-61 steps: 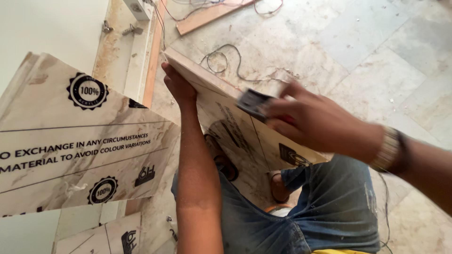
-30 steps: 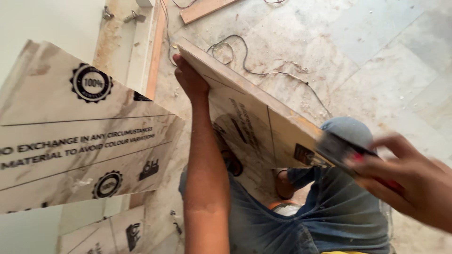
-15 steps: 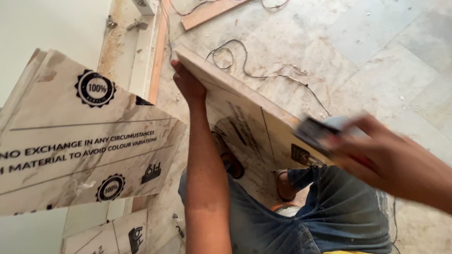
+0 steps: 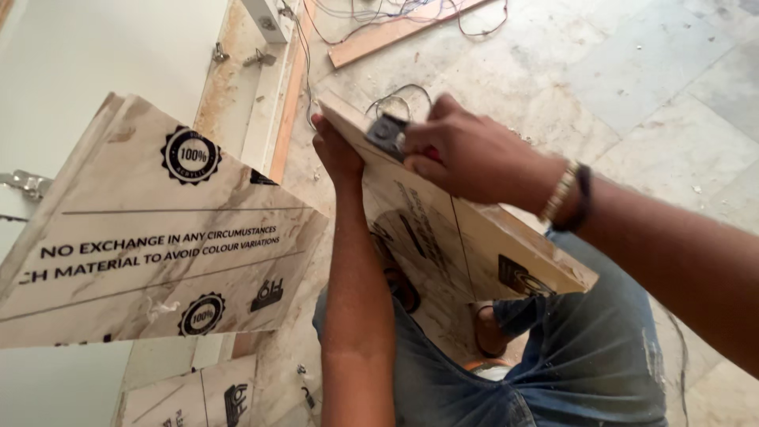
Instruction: The person sits on the floor and sands the edges and surfaces of a rectangular wooden board using a sanding block. They hold the board with one hand and move the sanding block back and forth along the edges and faces to smooth the wood.
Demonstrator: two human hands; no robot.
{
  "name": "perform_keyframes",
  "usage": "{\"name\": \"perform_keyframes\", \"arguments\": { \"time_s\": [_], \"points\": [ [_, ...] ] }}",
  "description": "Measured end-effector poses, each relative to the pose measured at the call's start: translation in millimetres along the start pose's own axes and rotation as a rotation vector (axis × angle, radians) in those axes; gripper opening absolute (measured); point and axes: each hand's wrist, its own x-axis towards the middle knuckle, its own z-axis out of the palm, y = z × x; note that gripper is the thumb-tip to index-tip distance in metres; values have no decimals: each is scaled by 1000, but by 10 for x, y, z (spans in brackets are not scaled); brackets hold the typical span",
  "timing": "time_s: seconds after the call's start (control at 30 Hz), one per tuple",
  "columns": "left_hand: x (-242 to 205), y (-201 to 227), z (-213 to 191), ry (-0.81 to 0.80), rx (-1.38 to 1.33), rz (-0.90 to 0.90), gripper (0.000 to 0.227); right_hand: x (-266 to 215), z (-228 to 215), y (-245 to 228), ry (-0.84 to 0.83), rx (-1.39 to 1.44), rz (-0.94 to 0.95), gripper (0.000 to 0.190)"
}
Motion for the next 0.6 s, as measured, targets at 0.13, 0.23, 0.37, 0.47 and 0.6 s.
{"name": "perform_keyframes", "arguments": {
  "time_s": [0.13,0.23,0.37,0.47,0.6],
  "points": [
    [-21,-6,-38,-8,53,-19,83,-882,211,386,-122,119,152,35],
    [-21,-19,-35,-18,39,-29,84,-2026,378,694,-286,19,491,39],
    [-42,-5,-56,12,44,-35,84,-2392,617,765,-134,-21,499,40],
    [-77,-27,-57,28,85,-64,83,-1640,406,677,-264,-71,405,39],
    [23,-26,-12,-6,78,-76,82,-483,71,169,-108,-12,161,33]
  ]
}}
